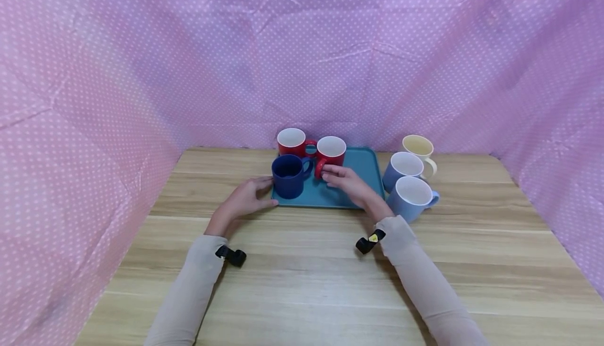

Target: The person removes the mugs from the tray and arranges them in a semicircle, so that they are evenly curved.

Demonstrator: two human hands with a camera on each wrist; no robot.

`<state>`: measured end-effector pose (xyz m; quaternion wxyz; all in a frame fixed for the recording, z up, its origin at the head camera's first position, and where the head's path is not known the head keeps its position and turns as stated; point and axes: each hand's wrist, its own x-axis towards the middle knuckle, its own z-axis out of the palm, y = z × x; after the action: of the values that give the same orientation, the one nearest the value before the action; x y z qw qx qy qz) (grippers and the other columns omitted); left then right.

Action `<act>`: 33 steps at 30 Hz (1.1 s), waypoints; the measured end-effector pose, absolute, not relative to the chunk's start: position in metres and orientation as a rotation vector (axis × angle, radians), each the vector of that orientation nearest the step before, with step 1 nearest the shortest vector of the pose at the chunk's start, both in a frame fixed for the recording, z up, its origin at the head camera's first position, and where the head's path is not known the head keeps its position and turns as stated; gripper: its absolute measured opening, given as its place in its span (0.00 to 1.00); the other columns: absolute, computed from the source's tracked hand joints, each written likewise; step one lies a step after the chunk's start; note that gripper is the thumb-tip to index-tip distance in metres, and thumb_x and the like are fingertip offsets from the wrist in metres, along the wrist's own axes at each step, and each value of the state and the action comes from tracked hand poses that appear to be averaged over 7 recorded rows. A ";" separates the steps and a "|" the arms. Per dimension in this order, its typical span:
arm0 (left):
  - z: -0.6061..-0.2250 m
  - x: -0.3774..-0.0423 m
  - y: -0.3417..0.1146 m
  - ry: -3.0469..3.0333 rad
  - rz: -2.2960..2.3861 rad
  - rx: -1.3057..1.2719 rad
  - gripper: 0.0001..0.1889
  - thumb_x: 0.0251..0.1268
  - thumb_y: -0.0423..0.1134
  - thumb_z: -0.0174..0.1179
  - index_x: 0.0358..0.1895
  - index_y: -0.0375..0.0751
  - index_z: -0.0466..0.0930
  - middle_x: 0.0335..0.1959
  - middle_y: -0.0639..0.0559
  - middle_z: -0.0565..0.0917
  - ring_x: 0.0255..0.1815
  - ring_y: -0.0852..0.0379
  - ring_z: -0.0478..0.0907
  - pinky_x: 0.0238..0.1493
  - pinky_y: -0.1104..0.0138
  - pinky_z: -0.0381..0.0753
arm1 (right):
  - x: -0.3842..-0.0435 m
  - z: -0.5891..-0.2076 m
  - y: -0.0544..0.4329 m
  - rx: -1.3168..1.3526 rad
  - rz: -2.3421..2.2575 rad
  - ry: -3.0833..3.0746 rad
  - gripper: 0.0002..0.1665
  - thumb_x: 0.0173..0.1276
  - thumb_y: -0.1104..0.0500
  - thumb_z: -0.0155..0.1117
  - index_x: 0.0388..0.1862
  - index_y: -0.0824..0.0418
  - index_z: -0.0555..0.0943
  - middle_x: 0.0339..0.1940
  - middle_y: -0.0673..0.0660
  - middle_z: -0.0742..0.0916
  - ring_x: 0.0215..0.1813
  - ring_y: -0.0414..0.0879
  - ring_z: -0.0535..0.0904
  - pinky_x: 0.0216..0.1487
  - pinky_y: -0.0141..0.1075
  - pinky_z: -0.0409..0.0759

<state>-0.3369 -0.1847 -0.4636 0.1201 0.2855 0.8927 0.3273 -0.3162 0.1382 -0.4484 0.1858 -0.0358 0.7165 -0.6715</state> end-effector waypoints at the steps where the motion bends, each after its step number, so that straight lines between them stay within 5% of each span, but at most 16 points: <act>1: -0.463 -0.337 -0.185 2.608 0.955 0.831 0.36 0.66 0.48 0.70 0.74 0.38 0.70 0.74 0.43 0.73 0.78 0.43 0.66 0.78 0.47 0.65 | -0.316 -0.448 0.138 -0.110 -1.894 2.006 0.30 0.82 0.60 0.52 0.78 0.70 0.63 0.78 0.69 0.70 0.78 0.62 0.66 0.80 0.53 0.64; 15: -0.462 -0.335 -0.184 2.608 0.953 0.833 0.35 0.67 0.47 0.69 0.74 0.37 0.70 0.75 0.42 0.72 0.78 0.42 0.65 0.79 0.47 0.64 | -0.315 -0.448 0.155 -0.204 -1.803 2.034 0.26 0.80 0.59 0.55 0.71 0.69 0.71 0.70 0.69 0.78 0.70 0.56 0.74 0.76 0.53 0.71; 20: -0.463 -0.336 -0.185 2.604 0.961 0.823 0.35 0.67 0.48 0.69 0.74 0.37 0.70 0.75 0.42 0.72 0.78 0.42 0.65 0.78 0.47 0.64 | -0.317 -0.444 0.165 -0.265 -1.701 2.127 0.22 0.77 0.59 0.61 0.64 0.69 0.78 0.59 0.65 0.87 0.62 0.48 0.81 0.75 0.52 0.72; 26: -0.464 -0.336 -0.185 2.597 0.964 0.809 0.36 0.67 0.48 0.69 0.74 0.38 0.70 0.75 0.43 0.72 0.79 0.42 0.65 0.79 0.46 0.64 | -0.318 -0.444 0.170 -0.228 -1.598 2.285 0.13 0.69 0.61 0.71 0.49 0.67 0.85 0.43 0.54 0.91 0.52 0.50 0.79 0.64 0.45 0.76; 33: -0.464 -0.337 -0.186 2.595 0.953 0.788 0.36 0.67 0.49 0.69 0.75 0.40 0.69 0.76 0.44 0.71 0.79 0.42 0.63 0.79 0.45 0.63 | -0.317 -0.439 0.169 -0.013 -1.586 2.447 0.16 0.65 0.64 0.74 0.49 0.69 0.84 0.47 0.64 0.89 0.51 0.53 0.77 0.56 0.38 0.78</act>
<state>-0.3371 -0.1857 -0.4642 0.1333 0.2716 0.8947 0.3285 -0.3167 0.1693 -0.4390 0.1127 -0.0046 0.8339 -0.5403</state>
